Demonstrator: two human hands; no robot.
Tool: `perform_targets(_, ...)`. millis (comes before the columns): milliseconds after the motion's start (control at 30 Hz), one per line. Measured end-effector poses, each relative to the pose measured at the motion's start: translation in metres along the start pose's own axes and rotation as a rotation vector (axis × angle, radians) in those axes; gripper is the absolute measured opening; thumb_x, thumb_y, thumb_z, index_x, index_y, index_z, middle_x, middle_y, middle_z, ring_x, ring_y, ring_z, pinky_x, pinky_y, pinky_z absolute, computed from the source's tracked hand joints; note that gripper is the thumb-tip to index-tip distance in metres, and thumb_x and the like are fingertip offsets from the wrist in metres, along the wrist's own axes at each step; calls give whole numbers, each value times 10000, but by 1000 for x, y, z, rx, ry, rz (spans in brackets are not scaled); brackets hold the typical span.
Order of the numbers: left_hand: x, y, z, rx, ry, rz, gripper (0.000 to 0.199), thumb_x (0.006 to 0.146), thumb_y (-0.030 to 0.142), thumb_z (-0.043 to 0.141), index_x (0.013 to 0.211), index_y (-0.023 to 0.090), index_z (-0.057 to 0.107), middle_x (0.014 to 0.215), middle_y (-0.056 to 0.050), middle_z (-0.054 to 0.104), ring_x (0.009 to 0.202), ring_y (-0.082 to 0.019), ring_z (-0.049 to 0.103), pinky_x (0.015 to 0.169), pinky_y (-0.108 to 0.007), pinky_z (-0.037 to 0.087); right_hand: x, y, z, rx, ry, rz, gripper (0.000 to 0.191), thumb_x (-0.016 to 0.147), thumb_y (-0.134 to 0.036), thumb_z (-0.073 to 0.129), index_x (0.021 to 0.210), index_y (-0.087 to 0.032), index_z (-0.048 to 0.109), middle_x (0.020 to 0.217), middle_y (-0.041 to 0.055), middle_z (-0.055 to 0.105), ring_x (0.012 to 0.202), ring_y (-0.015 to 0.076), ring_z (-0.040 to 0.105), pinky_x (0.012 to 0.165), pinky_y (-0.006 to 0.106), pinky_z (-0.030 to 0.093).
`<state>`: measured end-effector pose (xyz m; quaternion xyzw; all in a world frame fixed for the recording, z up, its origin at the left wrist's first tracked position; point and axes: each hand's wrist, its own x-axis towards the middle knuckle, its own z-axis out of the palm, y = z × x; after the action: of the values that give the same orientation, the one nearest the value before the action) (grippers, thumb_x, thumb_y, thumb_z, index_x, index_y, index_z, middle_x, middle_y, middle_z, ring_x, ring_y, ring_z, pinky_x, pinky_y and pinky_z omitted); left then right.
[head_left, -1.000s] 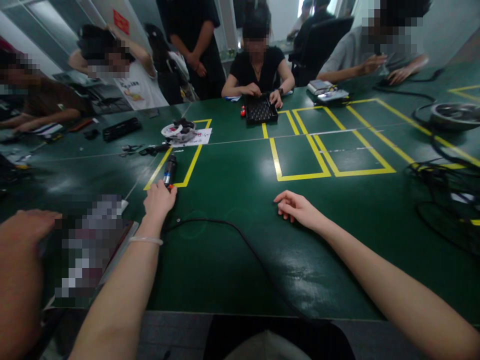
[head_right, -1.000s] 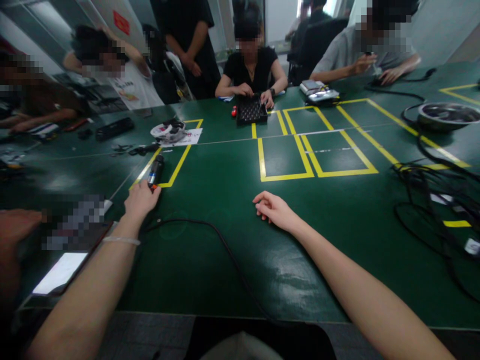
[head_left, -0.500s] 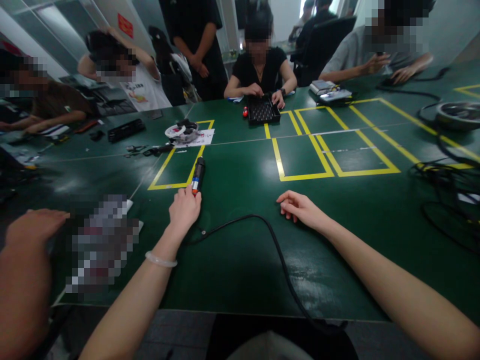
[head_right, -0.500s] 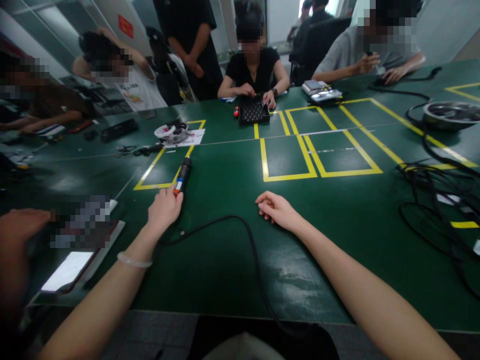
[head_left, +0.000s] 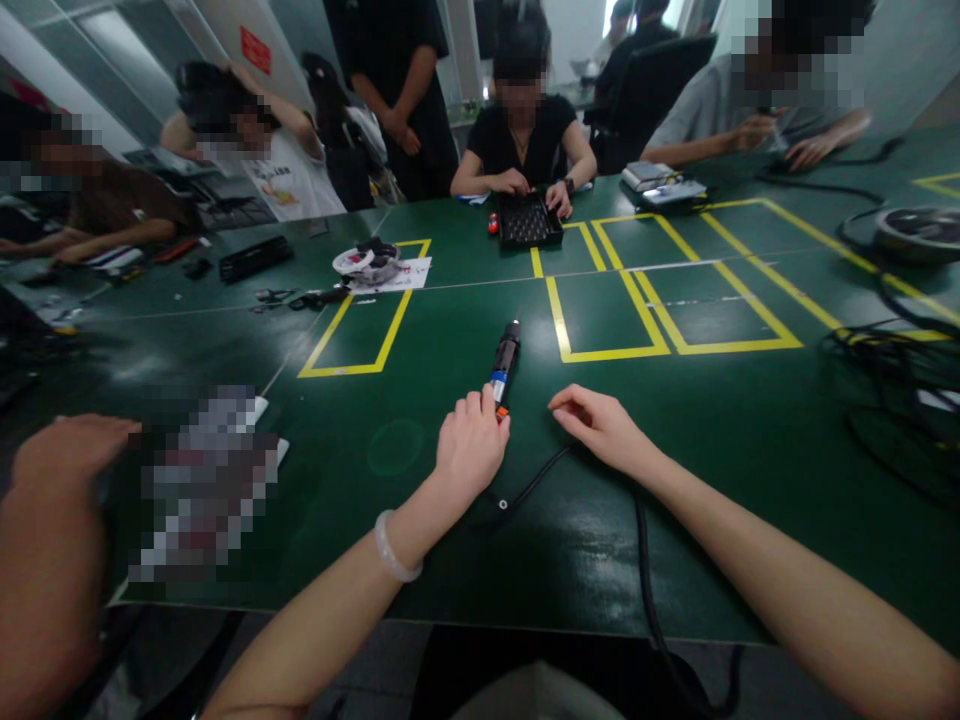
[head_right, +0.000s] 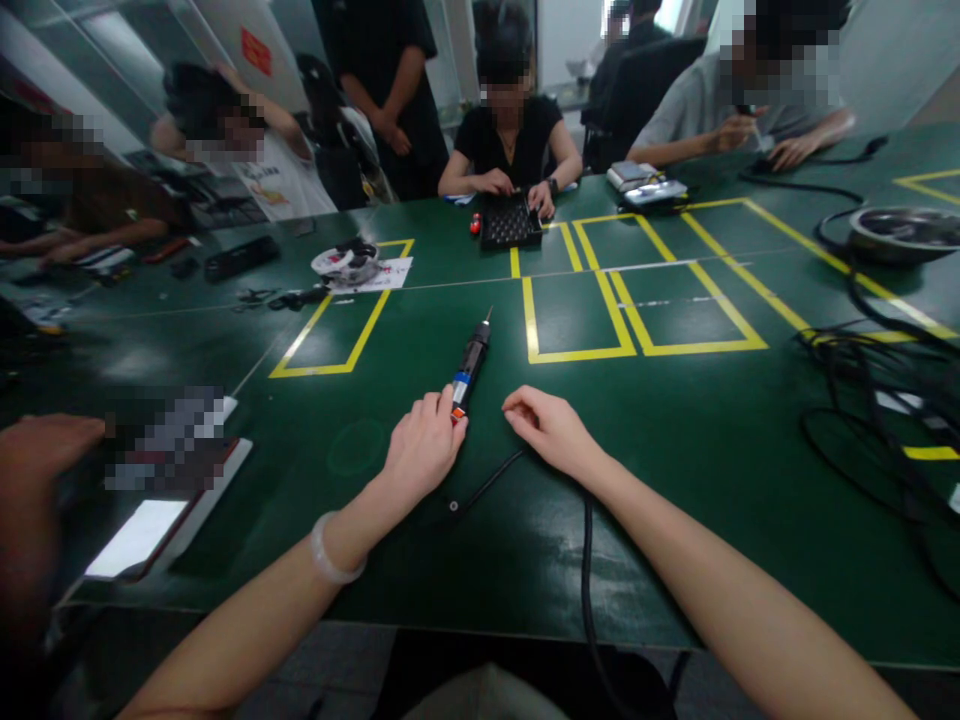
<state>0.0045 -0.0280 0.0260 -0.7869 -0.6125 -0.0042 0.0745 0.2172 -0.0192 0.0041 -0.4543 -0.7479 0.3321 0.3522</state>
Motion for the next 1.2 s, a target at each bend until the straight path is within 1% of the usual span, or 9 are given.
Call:
perform_targets(167, 0, 32, 1, -47, -8, 86, 555, 983, 350, 449, 1467, 85, 387, 1170, -164, 574, 1044, -279, 563, 826, -382, 474, -2, -1, 8, -60, -123, -28, 208, 938, -297, 553, 1128, -215, 563, 837, 16, 623, 711, 162, 582, 650, 278, 439)
perform_targets(333, 3, 48, 2, -107, -30, 145, 573, 948, 269, 467, 1480, 77, 372, 1197, -167, 566, 1070, -293, 553, 842, -407, 474, -2, 2, 4, -45, -148, -47, 170, 940, -296, 552, 1091, -218, 565, 839, 25, 632, 719, 173, 584, 670, 289, 444)
perform_targets(433, 3, 47, 2, -161, -34, 157, 601, 955, 319, 455, 1497, 85, 341, 1212, -170, 561, 1077, -292, 552, 855, -408, 471, -1, 3, 0, -33, -138, -32, 105, 937, -316, 550, 954, -213, 559, 761, 7, 603, 662, 159, 552, 633, 279, 416)
perform_targets(500, 2, 42, 2, -211, -46, 170, 646, 961, 404, 451, 1509, 92, 313, 1233, -171, 557, 1097, -291, 549, 875, -403, 469, 0, 4, -1, 1, -118, 15, 161, 924, -345, 563, 846, -208, 532, 694, -11, 568, 612, 141, 521, 590, 265, 386)
perform_targets(600, 2, 33, 2, -264, -82, 188, 711, 939, 488, 477, 1519, 122, 289, 1283, -161, 541, 1135, -292, 541, 905, -399, 464, 2, 6, -2, 172, -115, 169, 243, 889, -399, 584, 768, -202, 511, 591, -39, 520, 515, 113, 477, 509, 241, 355)
perform_targets(700, 1, 29, 3, -284, -104, 203, 743, 915, 479, 511, 1529, 140, 265, 1325, -156, 518, 1168, -294, 531, 930, -403, 458, 4, 6, -3, 374, -144, 357, 298, 857, -461, 589, 740, -197, 513, 500, -64, 474, 404, 88, 417, 402, 215, 296)
perform_targets(767, 1, 28, 3, -290, -109, 208, 751, 912, 474, 510, 1534, 138, 257, 1335, -157, 511, 1177, -297, 525, 937, -409, 457, 4, 6, -3, 466, -148, 433, 322, 834, -482, 609, 727, -194, 514, 471, -73, 459, 367, 75, 390, 355, 198, 256)
perform_targets(1000, 1, 30, 4, -277, -90, 199, 737, 907, 466, 517, 1528, 148, 278, 1308, -150, 527, 1147, -293, 538, 917, -398, 459, 3, 5, -1, 651, -134, 502, 357, 801, -479, 659, 679, -188, 494, 447, -74, 461, 327, 53, 362, 313, 174, 221)
perform_targets(1200, 1, 30, 4, -285, -87, 197, 733, 907, 466, 519, 1529, 162, 279, 1300, -153, 532, 1136, -286, 538, 911, -399, 458, 3, 5, -1, 692, -130, 516, 367, 793, -471, 680, 666, -187, 485, 446, -72, 466, 327, 53, 380, 309, 169, 228)
